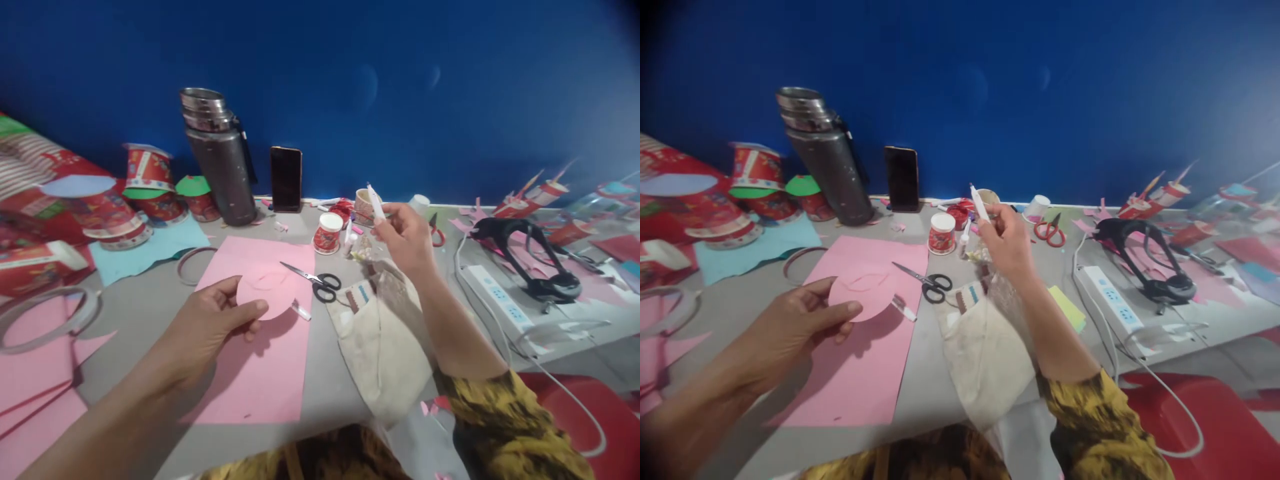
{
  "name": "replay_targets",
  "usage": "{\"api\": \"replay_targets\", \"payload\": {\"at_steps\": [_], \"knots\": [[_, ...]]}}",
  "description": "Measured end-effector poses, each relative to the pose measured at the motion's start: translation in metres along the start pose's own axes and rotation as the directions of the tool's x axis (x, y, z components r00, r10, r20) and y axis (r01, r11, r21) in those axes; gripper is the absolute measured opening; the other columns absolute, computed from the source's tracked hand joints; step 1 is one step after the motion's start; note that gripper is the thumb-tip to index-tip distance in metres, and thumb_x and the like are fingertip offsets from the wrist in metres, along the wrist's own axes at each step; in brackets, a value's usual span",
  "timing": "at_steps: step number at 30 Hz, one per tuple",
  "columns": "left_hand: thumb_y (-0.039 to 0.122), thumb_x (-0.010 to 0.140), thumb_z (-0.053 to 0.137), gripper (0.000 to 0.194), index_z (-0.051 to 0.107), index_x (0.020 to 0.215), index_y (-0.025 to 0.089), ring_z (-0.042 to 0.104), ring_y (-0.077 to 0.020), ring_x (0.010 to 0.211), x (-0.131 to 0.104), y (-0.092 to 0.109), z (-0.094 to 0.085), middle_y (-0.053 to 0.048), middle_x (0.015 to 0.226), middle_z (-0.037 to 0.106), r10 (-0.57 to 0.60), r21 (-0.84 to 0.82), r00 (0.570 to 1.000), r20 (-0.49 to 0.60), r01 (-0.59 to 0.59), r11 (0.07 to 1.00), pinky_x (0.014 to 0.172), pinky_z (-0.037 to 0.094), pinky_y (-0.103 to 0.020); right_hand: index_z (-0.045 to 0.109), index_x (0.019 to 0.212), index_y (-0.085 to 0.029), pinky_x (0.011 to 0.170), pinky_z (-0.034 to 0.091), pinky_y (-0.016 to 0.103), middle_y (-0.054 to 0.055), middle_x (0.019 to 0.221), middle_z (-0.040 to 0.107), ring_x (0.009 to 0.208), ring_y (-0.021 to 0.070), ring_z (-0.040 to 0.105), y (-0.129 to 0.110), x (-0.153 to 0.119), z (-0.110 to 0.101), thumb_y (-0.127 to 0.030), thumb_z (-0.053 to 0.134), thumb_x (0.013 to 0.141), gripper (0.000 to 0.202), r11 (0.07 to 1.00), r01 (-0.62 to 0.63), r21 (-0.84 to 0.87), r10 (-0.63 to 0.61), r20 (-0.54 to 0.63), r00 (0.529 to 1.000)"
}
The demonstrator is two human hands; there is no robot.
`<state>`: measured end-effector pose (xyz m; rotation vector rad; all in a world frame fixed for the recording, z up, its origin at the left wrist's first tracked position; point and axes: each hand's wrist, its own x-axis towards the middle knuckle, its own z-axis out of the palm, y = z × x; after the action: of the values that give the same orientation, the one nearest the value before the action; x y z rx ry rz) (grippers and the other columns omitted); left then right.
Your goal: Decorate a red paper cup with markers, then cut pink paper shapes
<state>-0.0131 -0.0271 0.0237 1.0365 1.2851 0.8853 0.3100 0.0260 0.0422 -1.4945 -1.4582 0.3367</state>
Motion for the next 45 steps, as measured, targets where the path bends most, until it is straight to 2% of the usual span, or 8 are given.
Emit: {"api": "replay_targets", "payload": {"at_steps": [3,8,13,19,24,29,36,45], "knots": [[0.043,0.060,0.095,0.051,0.069,0.096,0.020,0.061,-0.0173,0.048,-0.020,-0.012,-0.005,0.004,0.055,0.066,-0.021,0.030,0.998,-0.060,0.023,0.999,0.050,0.052,-0.029,0.070,0.118,-0.021,0.056,0.043,0.025,-0.008,0.057,0.059,0.053,0.0136,0.055,-0.030,-0.031,0.023,-0.035,0.068,0.088,0.033,0.937,-0.127,0.324,0.057,0.217,0.974],[0.055,0.068,0.087,0.083,0.058,0.135,0.017,0.056,-0.0207,0.039,-0.042,-0.043,-0.008,0.007,0.047,0.062,-0.016,0.176,0.969,-0.246,0.060,0.983,0.044,0.044,-0.030,0.075,0.107,-0.019,0.049,0.034,0.022,-0.008,0.056,0.060,0.050,0.0096,0.046,-0.054,-0.069,0.053,-0.032,0.073,0.082,0.028,0.824,-0.351,0.444,0.094,0.505,0.858],[0.057,0.083,0.073,0.075,0.054,0.148,0.024,0.066,-0.0205,0.065,-0.058,-0.059,-0.018,-0.005,0.102,0.073,0.327,0.617,0.880,-0.345,-0.050,0.785,0.062,0.053,-0.036,0.079,0.101,-0.018,0.048,0.033,0.022,-0.002,0.068,0.072,0.050,0.0076,0.045,-0.059,-0.084,0.061,-0.031,0.079,0.077,0.027,0.734,-0.507,0.452,0.201,0.568,0.798],[0.038,0.105,0.056,0.023,0.072,0.115,0.025,0.071,-0.0266,0.096,-0.075,-0.091,-0.023,-0.006,0.107,0.072,0.605,0.813,0.795,-0.045,-0.323,0.485,0.081,0.056,-0.038,0.082,0.109,-0.019,0.049,0.038,0.023,0.002,0.078,0.077,0.053,0.0087,0.048,-0.060,-0.105,0.074,-0.042,0.089,0.079,0.038,0.637,-0.577,0.512,0.139,0.660,0.738],[0.028,0.108,0.052,0.024,0.070,0.122,0.019,0.065,-0.0292,0.101,-0.075,-0.114,-0.015,-0.011,0.112,0.072,0.663,0.856,0.735,0.140,-0.427,0.292,0.086,0.055,-0.043,0.077,0.097,-0.019,0.048,0.040,0.024,0.000,0.070,0.072,0.052,0.0102,0.050,-0.063,-0.113,0.093,-0.053,0.081,0.088,0.035,0.733,-0.452,0.508,0.118,0.560,0.820],[0.031,0.108,0.050,0.029,0.067,0.126,0.016,0.061,-0.0313,0.098,-0.076,-0.110,-0.010,-0.014,0.115,0.070,0.655,0.862,0.741,0.145,-0.421,0.284,0.082,0.054,-0.047,0.071,0.085,-0.021,0.056,0.046,0.024,-0.001,0.070,0.069,0.059,0.0121,0.059,-0.071,-0.125,0.106,-0.033,0.071,0.095,0.015,0.939,-0.135,0.315,-0.043,0.499,0.865],[0.018,0.103,0.053,0.033,0.060,0.134,0.011,0.062,-0.0340,0.110,-0.080,-0.107,-0.010,-0.019,0.129,0.069,0.711,0.870,0.684,0.165,-0.440,0.222,0.093,0.054,-0.048,0.071,0.098,-0.023,0.060,0.056,0.026,0.001,0.077,0.076,0.060,0.0150,0.067,-0.056,-0.143,0.115,-0.033,0.066,0.102,0.012,0.958,-0.043,0.285,-0.096,0.458,0.884],[0.019,0.104,0.050,0.035,0.058,0.138,0.015,0.067,-0.0293,0.105,-0.079,-0.101,-0.012,-0.014,0.127,0.073,0.681,0.866,0.719,0.139,-0.421,0.268,0.086,0.061,-0.045,0.075,0.098,-0.023,0.064,0.059,0.026,0.003,0.083,0.078,0.067,0.0163,0.072,-0.054,-0.145,0.119,-0.027,0.068,0.099,0.008,0.970,0.038,0.241,-0.145,0.445,0.884]]}}
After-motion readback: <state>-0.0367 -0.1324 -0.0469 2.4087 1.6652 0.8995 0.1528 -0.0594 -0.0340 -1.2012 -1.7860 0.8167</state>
